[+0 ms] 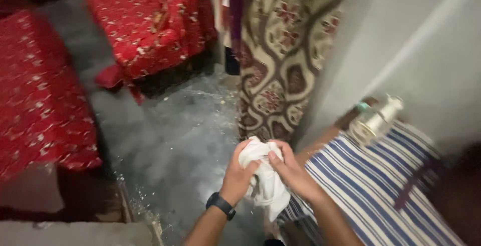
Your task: The person uses a white cloth to wipe down a brown backpack and then cleans the wooden headboard of a bed.
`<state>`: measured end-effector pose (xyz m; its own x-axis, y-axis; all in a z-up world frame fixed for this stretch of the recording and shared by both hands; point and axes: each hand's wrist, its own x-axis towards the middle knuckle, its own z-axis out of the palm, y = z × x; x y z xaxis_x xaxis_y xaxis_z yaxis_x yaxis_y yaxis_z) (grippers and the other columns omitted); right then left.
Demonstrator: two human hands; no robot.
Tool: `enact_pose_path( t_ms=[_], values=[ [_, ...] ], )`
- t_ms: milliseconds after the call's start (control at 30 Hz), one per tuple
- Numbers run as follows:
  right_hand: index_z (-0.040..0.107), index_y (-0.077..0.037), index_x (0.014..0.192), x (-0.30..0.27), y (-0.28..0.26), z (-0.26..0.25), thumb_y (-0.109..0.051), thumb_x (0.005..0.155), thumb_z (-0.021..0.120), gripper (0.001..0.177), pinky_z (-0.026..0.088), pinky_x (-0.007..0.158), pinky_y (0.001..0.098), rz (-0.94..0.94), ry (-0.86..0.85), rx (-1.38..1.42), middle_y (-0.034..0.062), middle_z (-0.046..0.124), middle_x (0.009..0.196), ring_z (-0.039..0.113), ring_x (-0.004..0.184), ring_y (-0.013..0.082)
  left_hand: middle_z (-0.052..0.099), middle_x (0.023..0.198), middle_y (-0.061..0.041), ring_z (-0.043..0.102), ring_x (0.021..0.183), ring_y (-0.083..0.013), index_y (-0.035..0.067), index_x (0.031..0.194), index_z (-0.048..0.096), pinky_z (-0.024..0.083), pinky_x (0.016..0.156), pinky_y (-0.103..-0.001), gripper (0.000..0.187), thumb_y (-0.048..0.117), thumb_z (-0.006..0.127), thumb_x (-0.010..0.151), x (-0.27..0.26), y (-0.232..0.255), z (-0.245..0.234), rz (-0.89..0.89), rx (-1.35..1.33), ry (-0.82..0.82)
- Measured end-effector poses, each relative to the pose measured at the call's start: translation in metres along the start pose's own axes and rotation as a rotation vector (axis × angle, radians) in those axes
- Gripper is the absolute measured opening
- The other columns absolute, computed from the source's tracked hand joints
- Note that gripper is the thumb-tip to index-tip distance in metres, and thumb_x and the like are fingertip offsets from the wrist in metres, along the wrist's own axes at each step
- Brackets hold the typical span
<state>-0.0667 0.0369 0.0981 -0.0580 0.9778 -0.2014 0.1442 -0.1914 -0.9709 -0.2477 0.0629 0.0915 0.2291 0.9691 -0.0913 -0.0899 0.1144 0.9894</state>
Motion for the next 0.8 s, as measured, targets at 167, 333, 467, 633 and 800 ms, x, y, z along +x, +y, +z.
enact_pose_path(
  t_ms=[167, 333, 467, 633, 800],
  values=[
    [0.04, -0.013, 0.15, 0.067, -0.008, 0.039, -0.053, 0.093, 0.057, 0.072, 0.046, 0.101, 0.0338, -0.005, -0.211, -0.1, 0.013, 0.059, 0.136, 0.057, 0.12, 0.0203, 0.069, 0.117, -0.01, 0.067, 0.104, -0.0232, 0.009, 0.131, 0.059, 0.054, 0.086, -0.039, 0.047, 0.028, 0.056, 0.088, 0.036, -0.016, -0.059, -0.355, -0.578, 0.332],
    [0.031, -0.012, 0.156, 0.152, -0.031, 0.071, -0.061, 0.091, 0.057, 0.085, 0.038, 0.11, 0.0334, -0.047, -0.432, -0.163, 0.0113, 0.052, 0.148, 0.049, 0.137, 0.0192, 0.068, 0.112, -0.012, 0.066, 0.103, -0.0252, 0.005, 0.125, 0.06, 0.055, 0.089, -0.039, 0.042, 0.029, 0.053, 0.09, 0.098, -0.028, -0.111, -0.241, -0.68, 0.484],
    [0.024, -0.013, 0.159, 0.219, -0.043, 0.097, -0.063, 0.087, 0.057, 0.093, 0.04, 0.109, 0.0379, -0.034, -0.548, -0.193, 0.0116, 0.051, 0.148, 0.05, 0.134, 0.0252, 0.067, 0.117, -0.009, 0.065, 0.108, -0.0216, 0.008, 0.128, 0.056, 0.053, 0.095, -0.037, 0.044, 0.027, 0.053, 0.089, 0.125, 0.003, -0.137, -0.123, -0.643, 0.612],
    [0.023, -0.013, 0.158, 0.271, -0.077, 0.146, -0.059, 0.088, 0.059, 0.091, 0.041, 0.105, 0.044, -0.054, -0.74, -0.232, 0.0124, 0.05, 0.149, 0.05, 0.132, 0.0295, 0.063, 0.122, -0.008, 0.064, 0.111, -0.0193, 0.01, 0.134, 0.048, 0.051, 0.098, -0.035, 0.049, 0.028, 0.055, 0.089, 0.141, 0.01, -0.182, -0.132, -0.558, 0.893],
    [0.031, -0.01, 0.155, 0.314, -0.091, 0.205, -0.053, 0.09, 0.062, 0.084, 0.038, 0.112, 0.0378, -0.142, -0.828, -0.297, 0.0159, 0.055, 0.147, 0.052, 0.137, 0.0253, 0.059, 0.122, -0.011, 0.062, 0.111, -0.0196, 0.005, 0.128, 0.043, 0.051, 0.097, -0.035, 0.046, 0.03, 0.058, 0.092, 0.152, -0.001, -0.237, -0.066, -0.477, 1.116]
  ],
)
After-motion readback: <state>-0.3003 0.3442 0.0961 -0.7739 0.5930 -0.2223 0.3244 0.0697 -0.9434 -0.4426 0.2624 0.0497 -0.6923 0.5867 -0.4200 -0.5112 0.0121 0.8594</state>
